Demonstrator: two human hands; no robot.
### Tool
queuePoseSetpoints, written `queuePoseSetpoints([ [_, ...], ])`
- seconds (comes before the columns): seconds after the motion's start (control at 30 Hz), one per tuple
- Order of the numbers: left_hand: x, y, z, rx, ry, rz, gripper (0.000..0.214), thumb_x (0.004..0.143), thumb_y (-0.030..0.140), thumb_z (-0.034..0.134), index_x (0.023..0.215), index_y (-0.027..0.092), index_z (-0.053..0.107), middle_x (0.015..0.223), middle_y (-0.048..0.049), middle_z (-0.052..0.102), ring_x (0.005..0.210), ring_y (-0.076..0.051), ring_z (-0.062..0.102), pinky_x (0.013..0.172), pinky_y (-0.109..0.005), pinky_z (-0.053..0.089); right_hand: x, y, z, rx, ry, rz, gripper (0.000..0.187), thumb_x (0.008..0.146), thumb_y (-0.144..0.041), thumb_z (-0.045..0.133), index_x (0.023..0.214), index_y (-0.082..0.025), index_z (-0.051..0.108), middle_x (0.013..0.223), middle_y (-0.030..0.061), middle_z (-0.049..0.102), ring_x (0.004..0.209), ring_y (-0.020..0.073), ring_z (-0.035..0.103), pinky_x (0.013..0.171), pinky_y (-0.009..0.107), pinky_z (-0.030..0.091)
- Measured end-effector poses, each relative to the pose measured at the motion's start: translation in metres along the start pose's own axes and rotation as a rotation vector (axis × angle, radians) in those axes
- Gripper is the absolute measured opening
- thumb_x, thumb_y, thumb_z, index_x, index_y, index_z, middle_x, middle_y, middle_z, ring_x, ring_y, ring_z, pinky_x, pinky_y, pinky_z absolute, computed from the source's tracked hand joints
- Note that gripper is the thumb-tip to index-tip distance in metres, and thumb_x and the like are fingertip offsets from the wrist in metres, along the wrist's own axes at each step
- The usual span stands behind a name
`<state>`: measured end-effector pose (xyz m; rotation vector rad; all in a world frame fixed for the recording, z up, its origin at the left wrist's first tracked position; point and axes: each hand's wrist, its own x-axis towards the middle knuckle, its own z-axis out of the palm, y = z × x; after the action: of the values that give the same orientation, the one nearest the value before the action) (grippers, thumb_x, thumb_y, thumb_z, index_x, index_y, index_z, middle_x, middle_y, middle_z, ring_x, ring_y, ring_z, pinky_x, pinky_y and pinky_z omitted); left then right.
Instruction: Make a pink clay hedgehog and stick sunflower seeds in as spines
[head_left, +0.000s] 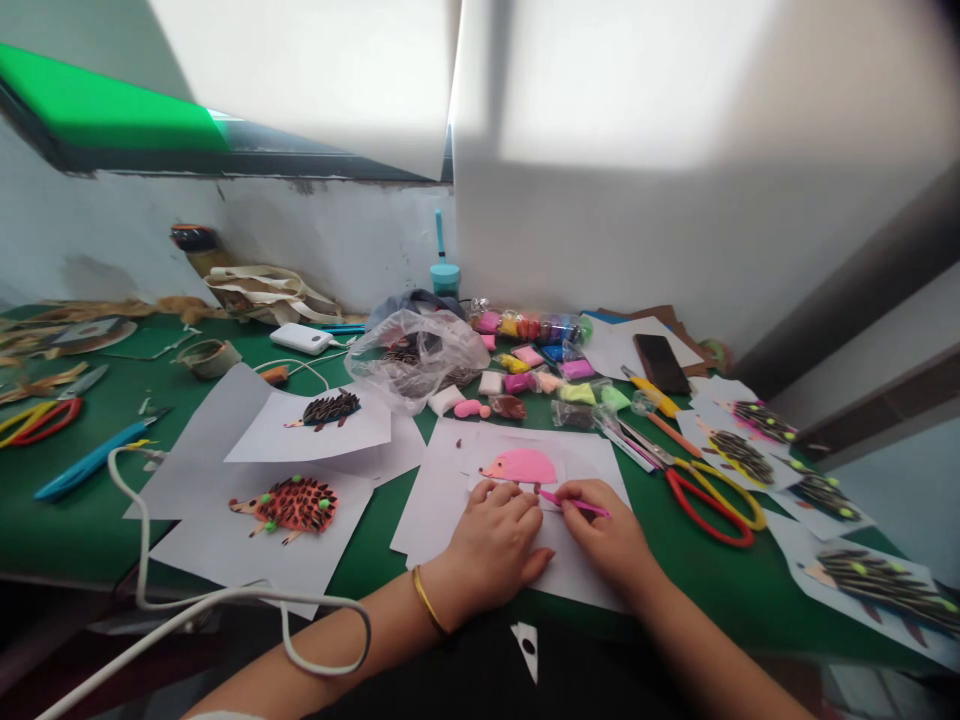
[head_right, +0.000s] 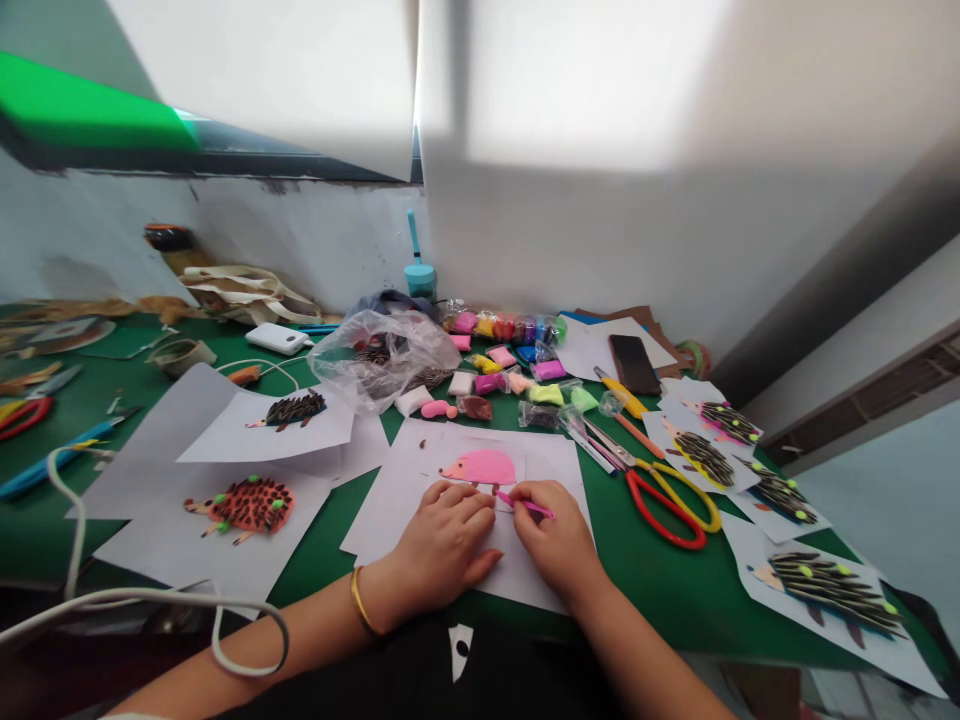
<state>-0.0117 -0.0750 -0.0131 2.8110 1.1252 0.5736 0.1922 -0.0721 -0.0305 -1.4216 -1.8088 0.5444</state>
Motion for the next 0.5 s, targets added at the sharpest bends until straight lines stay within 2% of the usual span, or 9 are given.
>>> queuePoseSetpoints([
  [0.4, -0.0009, -0.0003, 0.0013, 0.004, 0.017, 0.002, 0.035, 0.088, 0.044, 0.062, 0.113, 0.020, 0.059, 0.120, -0.0061, 0.065, 0.114, -0.027, 0.052, 0.100, -0.046, 0.030, 0.0003, -0.0008, 0.0005, -0.031, -0.004, 0.001, 0.016, 0.086, -0.026, 0.052, 0.086, -0.024, 0.067, 0.090, 0.0037, 0.070, 0.090, 0.0227, 0.064, 0.083, 0.036, 0.049],
  [0.5, -0.0010, -0.0005, 0.0004, 0.011, 0.018, 0.006, 0.030, 0.088, 0.044, 0.062, 0.107, 0.020, 0.060, 0.117, -0.0048, 0.065, 0.111, -0.026, 0.053, 0.099, -0.045, 0.031, 0.0001, -0.0009, -0.0007, -0.019, -0.003, 0.002, 0.015, 0.087, -0.025, 0.051, 0.087, -0.024, 0.066, 0.091, 0.0041, 0.070, 0.091, 0.0230, 0.063, 0.084, 0.036, 0.049],
])
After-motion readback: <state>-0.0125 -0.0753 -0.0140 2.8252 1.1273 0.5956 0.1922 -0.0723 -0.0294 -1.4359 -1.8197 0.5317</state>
